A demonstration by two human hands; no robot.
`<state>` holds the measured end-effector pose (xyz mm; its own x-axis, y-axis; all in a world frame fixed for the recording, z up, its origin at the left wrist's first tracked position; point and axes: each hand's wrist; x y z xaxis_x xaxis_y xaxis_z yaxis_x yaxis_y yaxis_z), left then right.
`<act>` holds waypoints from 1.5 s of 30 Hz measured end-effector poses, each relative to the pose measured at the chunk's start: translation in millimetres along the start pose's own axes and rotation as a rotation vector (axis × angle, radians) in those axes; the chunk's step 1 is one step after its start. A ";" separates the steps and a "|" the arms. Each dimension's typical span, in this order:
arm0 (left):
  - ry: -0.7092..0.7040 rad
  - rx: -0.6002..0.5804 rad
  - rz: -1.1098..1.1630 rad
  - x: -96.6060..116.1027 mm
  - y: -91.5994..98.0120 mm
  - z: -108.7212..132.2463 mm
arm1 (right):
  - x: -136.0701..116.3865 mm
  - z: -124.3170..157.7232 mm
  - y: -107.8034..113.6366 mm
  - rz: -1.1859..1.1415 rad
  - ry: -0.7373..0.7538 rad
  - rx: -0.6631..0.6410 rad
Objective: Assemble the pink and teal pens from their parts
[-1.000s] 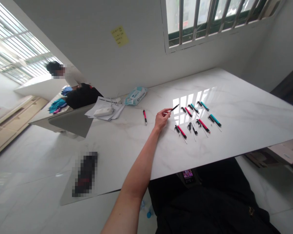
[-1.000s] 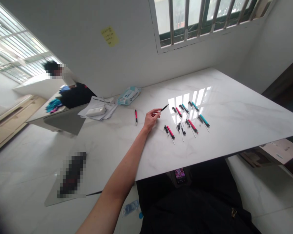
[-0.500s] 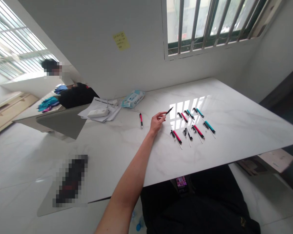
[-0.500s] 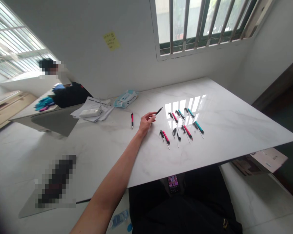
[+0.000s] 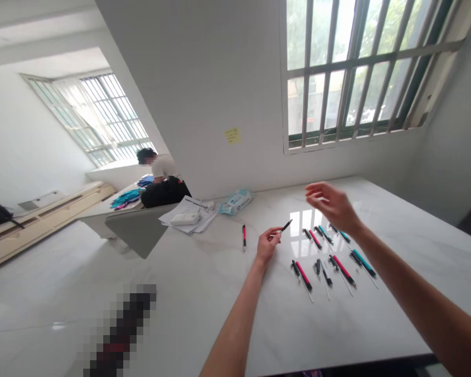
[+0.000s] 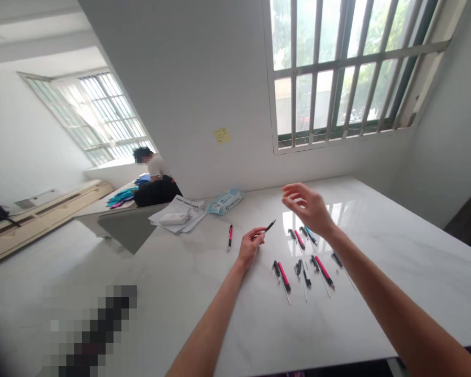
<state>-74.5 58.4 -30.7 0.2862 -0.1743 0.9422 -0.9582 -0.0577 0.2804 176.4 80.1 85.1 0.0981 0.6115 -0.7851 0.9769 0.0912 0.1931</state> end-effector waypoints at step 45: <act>-0.324 -0.016 -0.528 18.0 0.4 10.7 | 89.6 57.3 -37.6 -0.351 -0.291 -0.163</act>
<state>-69.7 44.8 -15.6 0.7061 -0.4164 0.5728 -0.6863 -0.2032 0.6983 159.3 86.5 -26.3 -0.1606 0.2785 -0.9469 0.9202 0.3892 -0.0416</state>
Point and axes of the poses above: each hand's wrist, its own z-axis away from the middle knuckle, its own y-axis out of the back of the hand, x = y × z, and after that the axes turned 15 degrees about -z, right-handed
